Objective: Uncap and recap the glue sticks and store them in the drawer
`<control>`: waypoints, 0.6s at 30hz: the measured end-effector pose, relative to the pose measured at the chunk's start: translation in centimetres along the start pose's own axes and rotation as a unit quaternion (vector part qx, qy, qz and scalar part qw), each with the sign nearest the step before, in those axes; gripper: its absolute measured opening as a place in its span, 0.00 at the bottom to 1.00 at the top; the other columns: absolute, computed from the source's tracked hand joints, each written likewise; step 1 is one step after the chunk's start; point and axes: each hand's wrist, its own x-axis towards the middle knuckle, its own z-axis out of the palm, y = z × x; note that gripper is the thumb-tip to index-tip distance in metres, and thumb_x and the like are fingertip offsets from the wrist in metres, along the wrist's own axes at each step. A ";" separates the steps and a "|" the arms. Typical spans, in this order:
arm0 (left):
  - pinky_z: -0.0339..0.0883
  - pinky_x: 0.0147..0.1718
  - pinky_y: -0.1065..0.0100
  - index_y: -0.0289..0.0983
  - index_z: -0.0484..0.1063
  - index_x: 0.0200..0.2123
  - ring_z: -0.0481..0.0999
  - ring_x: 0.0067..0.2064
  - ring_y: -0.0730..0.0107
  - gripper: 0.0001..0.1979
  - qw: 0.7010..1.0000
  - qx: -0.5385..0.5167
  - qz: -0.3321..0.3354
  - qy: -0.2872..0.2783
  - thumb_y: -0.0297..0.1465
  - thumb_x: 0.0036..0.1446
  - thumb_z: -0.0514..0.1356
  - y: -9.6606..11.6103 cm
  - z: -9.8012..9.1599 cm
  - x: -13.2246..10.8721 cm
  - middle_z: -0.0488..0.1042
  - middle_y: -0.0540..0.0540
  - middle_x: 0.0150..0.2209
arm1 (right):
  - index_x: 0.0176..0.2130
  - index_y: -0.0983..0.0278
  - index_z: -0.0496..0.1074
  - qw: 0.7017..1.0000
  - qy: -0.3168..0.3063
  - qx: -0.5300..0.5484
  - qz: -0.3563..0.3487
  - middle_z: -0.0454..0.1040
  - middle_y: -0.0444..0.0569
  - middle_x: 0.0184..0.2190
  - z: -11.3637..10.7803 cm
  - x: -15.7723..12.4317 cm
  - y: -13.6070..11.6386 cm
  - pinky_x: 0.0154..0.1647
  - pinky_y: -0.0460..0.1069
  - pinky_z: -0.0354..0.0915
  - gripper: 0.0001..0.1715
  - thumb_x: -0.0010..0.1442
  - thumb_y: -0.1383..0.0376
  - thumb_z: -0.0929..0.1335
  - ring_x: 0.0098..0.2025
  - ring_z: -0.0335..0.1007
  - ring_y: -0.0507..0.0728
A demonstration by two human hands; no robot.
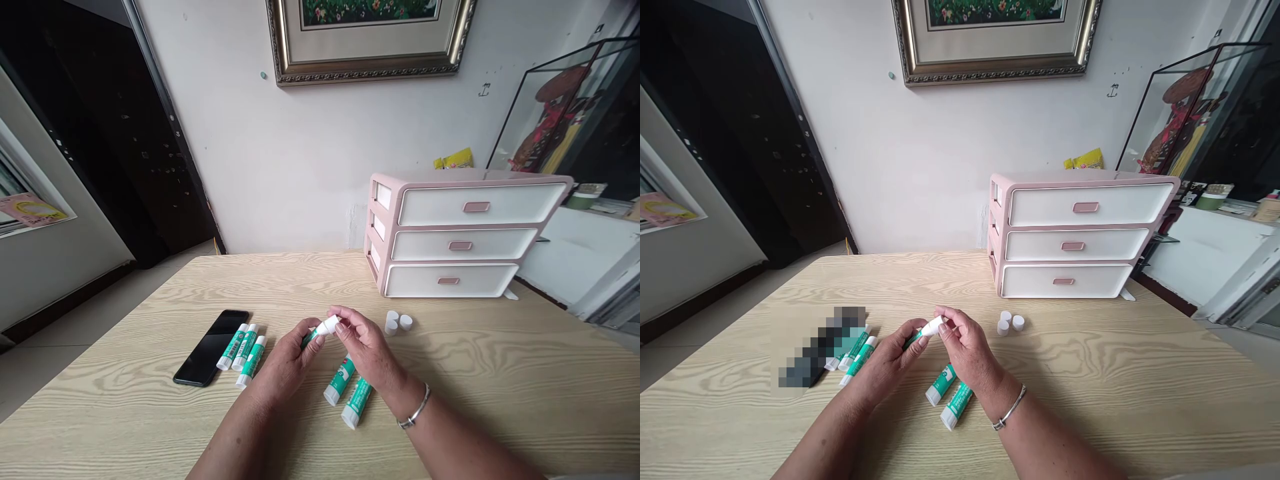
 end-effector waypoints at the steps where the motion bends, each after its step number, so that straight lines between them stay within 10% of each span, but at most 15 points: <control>1: 0.64 0.44 0.69 0.41 0.69 0.54 0.73 0.42 0.67 0.19 1.000 -0.010 0.006 -0.005 0.44 0.68 0.51 0.1 0.0 0.0 0.77 0.48 0.44 | 0.56 0.60 0.72 1.000 -0.002 0.000 -0.004 0.77 0.51 0.49 0.0 0.0 -0.1 0.50 0.52 0.71 0.19 0.68 0.58 0.64 0.48 0.74 0.57; 18: 0.59 0.32 0.70 0.36 0.75 0.40 0.70 0.34 0.66 0.26 0.997 -0.015 -0.081 -0.008 0.54 0.59 0.56 1.4 0.2 0.0 0.76 0.49 0.33 | 0.65 0.57 0.65 0.993 -0.104 0.003 -0.055 0.71 0.50 0.61 0.2 -0.7 -1.1 0.66 0.57 0.61 0.25 0.70 0.64 0.62 0.63 0.66 0.56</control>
